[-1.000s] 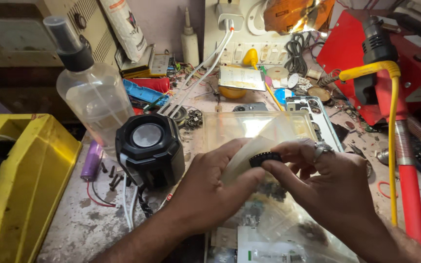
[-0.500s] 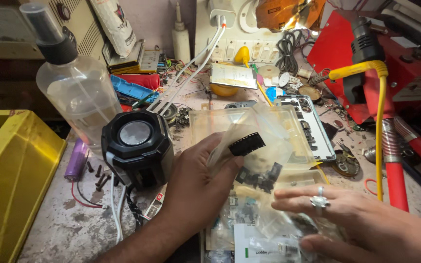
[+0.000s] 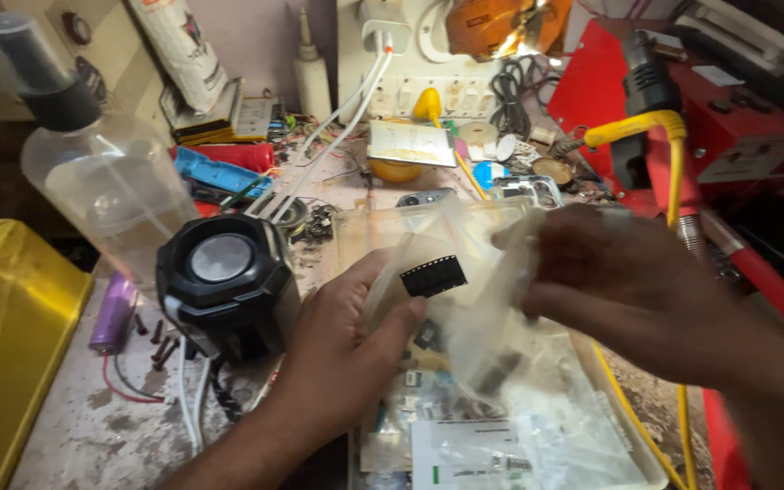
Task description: The person uses a screwdriver and tweezers to remove screws and small components from a disassembled smartphone. They then open a parts organizer and place a removed component into a small plastic bag.
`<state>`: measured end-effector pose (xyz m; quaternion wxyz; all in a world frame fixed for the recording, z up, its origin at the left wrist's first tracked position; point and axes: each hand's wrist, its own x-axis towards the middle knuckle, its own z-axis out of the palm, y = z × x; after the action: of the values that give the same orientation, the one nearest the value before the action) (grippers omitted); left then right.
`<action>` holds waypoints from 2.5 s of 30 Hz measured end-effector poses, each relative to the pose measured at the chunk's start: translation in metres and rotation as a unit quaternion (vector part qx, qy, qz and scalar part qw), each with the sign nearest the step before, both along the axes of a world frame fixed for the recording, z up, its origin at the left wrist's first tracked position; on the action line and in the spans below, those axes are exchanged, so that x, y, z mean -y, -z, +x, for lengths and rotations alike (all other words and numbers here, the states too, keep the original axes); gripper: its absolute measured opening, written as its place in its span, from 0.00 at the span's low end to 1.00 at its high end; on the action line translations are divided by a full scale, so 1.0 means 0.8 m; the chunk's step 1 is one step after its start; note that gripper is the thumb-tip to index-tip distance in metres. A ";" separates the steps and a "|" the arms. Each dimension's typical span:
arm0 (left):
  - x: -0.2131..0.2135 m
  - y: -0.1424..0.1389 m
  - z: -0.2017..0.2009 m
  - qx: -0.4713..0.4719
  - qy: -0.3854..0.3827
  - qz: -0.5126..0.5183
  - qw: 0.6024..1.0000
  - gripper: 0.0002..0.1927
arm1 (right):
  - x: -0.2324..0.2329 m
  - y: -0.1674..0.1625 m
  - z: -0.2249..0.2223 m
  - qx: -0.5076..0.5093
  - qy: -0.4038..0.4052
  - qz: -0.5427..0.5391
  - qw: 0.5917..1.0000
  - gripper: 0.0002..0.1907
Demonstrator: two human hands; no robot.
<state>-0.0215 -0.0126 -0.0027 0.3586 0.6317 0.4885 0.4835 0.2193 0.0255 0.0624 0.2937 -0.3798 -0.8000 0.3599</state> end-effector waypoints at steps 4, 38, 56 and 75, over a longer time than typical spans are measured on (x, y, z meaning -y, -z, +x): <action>0.005 -0.006 -0.007 0.034 0.054 -0.011 0.998 0.24 | -0.018 0.056 -0.025 0.059 0.161 0.068 0.983 0.20; -0.001 -0.003 0.001 0.005 0.013 0.025 1.000 0.20 | -0.024 0.023 0.027 0.046 0.020 0.010 0.999 0.13; 0.002 0.015 0.013 0.136 -0.007 0.005 0.991 0.14 | 0.022 0.049 0.071 0.287 -0.082 0.182 0.937 0.25; -0.001 0.016 0.011 0.194 0.010 -0.023 0.981 0.14 | 0.029 0.088 0.127 0.070 0.092 0.095 0.989 0.15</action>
<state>-0.0125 -0.0121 -0.0153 0.4660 0.5224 0.4142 0.5817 0.3211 0.0021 -0.0078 0.3031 -0.4465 -0.8109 0.2263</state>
